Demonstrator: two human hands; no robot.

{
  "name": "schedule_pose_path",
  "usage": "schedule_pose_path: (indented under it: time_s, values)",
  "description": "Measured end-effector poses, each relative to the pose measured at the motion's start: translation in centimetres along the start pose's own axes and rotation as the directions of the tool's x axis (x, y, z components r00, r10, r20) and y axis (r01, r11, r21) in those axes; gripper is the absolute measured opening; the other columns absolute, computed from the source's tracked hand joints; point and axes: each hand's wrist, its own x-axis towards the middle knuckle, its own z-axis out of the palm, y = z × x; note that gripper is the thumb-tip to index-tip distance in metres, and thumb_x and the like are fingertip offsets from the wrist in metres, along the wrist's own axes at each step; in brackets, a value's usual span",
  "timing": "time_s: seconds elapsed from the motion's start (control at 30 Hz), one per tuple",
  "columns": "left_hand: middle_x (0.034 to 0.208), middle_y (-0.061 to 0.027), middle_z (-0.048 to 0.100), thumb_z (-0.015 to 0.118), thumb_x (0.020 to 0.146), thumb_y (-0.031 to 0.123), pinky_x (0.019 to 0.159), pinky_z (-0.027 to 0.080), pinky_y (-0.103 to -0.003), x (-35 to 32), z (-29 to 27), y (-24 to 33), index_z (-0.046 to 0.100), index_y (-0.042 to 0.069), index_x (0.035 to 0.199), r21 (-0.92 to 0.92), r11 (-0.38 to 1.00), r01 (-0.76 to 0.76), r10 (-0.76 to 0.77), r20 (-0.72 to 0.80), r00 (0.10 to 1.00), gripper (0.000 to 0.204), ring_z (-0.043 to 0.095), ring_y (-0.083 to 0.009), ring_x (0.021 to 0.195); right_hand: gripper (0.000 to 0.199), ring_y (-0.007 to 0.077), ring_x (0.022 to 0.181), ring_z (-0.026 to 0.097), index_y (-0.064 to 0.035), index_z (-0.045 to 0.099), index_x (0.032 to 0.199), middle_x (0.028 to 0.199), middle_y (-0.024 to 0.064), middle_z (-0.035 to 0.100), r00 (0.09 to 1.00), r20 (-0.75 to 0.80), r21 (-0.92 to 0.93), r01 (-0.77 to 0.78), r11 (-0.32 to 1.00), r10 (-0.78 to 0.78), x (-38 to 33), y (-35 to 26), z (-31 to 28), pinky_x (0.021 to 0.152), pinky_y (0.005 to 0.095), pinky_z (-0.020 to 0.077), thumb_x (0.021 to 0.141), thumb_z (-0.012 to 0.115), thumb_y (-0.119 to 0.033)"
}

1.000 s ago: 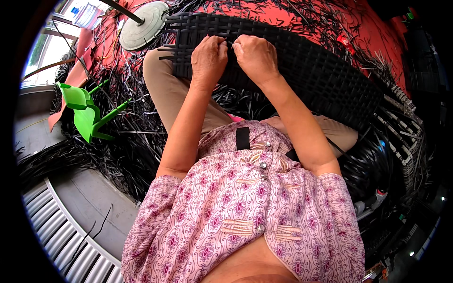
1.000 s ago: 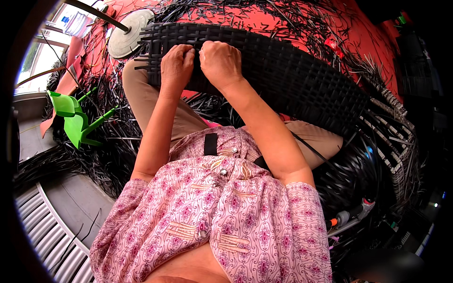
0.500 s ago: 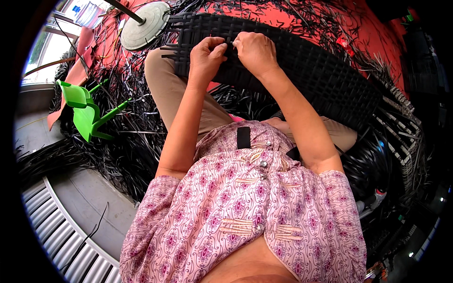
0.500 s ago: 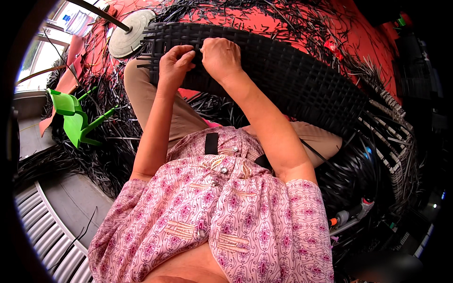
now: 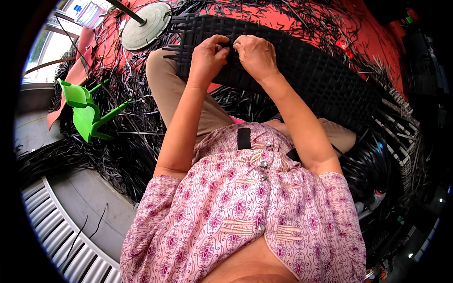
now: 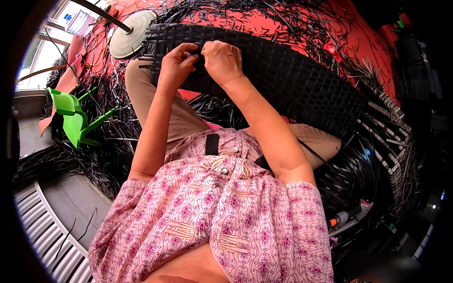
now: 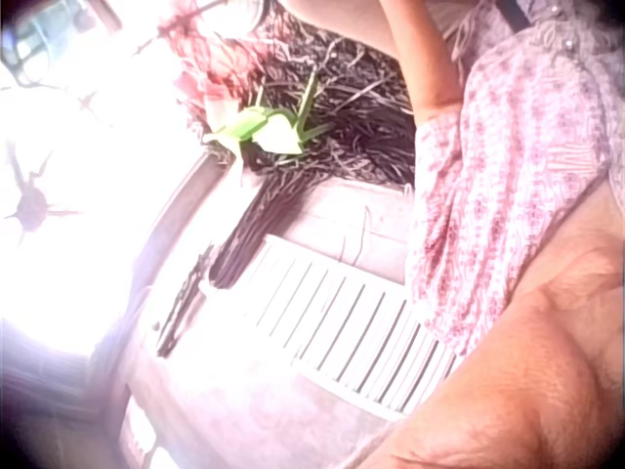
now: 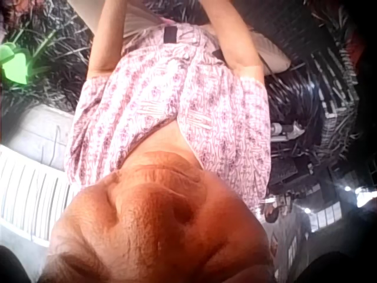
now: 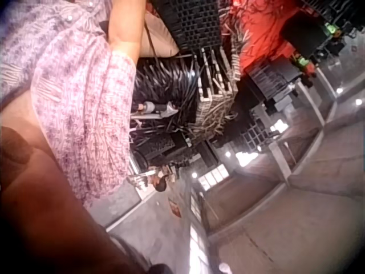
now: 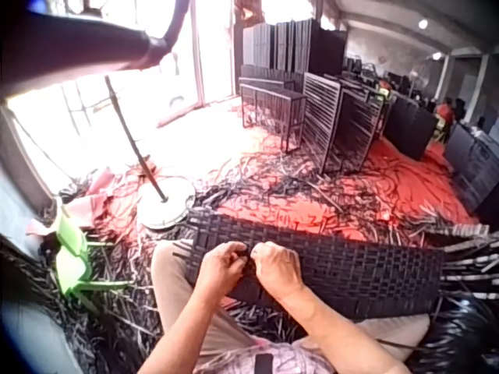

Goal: The person sits cross-legged on the floor and weaves a black mat by hand. They interlace black plastic strips into a grid pattern, occasionally adjusting the mat's position. At 00:51, they use pink scissors to trim a strip before continuing the weaving process.

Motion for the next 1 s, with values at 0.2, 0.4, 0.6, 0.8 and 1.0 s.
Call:
schedule_pose_path:
  time_s: [0.2, 0.4, 0.6, 0.8, 1.0]
  values:
    - [0.095, -0.0108, 0.069, 0.070, 0.087, 0.019, 0.078, 0.053, -0.039, -0.4, -0.1, 1.1, 0.073, 0.014, 0.112, 0.545, 0.826, -0.140, 0.195, -0.045, 0.980, 0.026, 0.068, -0.0287, 0.085, 0.013, 0.0358, 0.076, 0.069, -0.0075, 0.070, 0.084, 0.083, 0.0134, 0.069, 0.998, -0.067, 0.053, 0.016, 0.998, -0.013, -0.4, 0.2, 0.2, 0.069, 0.0466, 0.0549, 0.089, 0.066, -0.019]
    - [0.082, -0.0088, 0.070, 0.072, 0.087, 0.018, 0.064, 0.055, -0.033, 1.6, -2.0, 0.3, 0.073, 0.005, 0.100, 0.079, 0.997, -0.001, -0.011, 0.144, 0.989, 0.018, 0.068, -0.0188, 0.069, 0.013, 0.0361, 0.074, 0.068, -0.0074, 0.070, 0.087, 0.082, 0.0132, 0.069, 0.997, -0.079, 0.003, 0.003, 1.000, -0.003, -0.7, -0.3, 0.5, 0.069, 0.0464, 0.0549, 0.088, 0.070, -0.020]
    - [0.082, 0.0016, 0.062, 0.068, 0.095, 0.020, 0.062, 0.050, -0.024, 1.1, -4.3, 0.4, 0.065, 0.003, 0.093, -0.041, 0.996, 0.077, -0.073, 0.092, 0.993, 0.017, 0.057, -0.0063, 0.071, 0.026, 0.0301, 0.085, 0.068, -0.0080, 0.068, 0.101, 0.090, 0.0115, 0.068, 0.987, -0.106, -0.083, 0.113, 0.990, -0.121, -0.6, -2.0, -0.8, 0.076, 0.0421, 0.0529, 0.080, 0.079, -0.020]
    - [0.078, 0.0020, 0.061, 0.065, 0.097, 0.018, 0.060, 0.048, -0.022, -1.0, -8.9, 2.0, 0.064, 0.003, 0.093, -0.191, 0.981, 0.033, -0.038, -0.026, 0.999, 0.016, 0.059, -0.0063, 0.064, 0.029, 0.0302, 0.092, 0.066, -0.0069, 0.066, 0.106, 0.095, 0.0114, 0.065, 0.990, -0.111, 0.155, 0.108, 0.982, -0.091, 1.2, -3.6, -0.9, 0.082, 0.0415, 0.0535, 0.079, 0.076, -0.012]
    - [0.074, 0.0029, 0.059, 0.066, 0.097, 0.016, 0.060, 0.042, -0.020, -2.5, -12.0, 5.6, 0.065, 0.003, 0.095, -0.347, 0.931, -0.117, 0.035, -0.233, 0.972, 0.013, 0.052, -0.0051, 0.064, 0.026, 0.0238, 0.090, 0.071, -0.0069, 0.074, 0.105, 0.099, 0.0112, 0.074, 0.981, -0.026, 0.544, 0.175, 0.821, -0.192, 3.4, -6.2, -0.3, 0.081, 0.0339, 0.0560, 0.092, 0.070, -0.028]
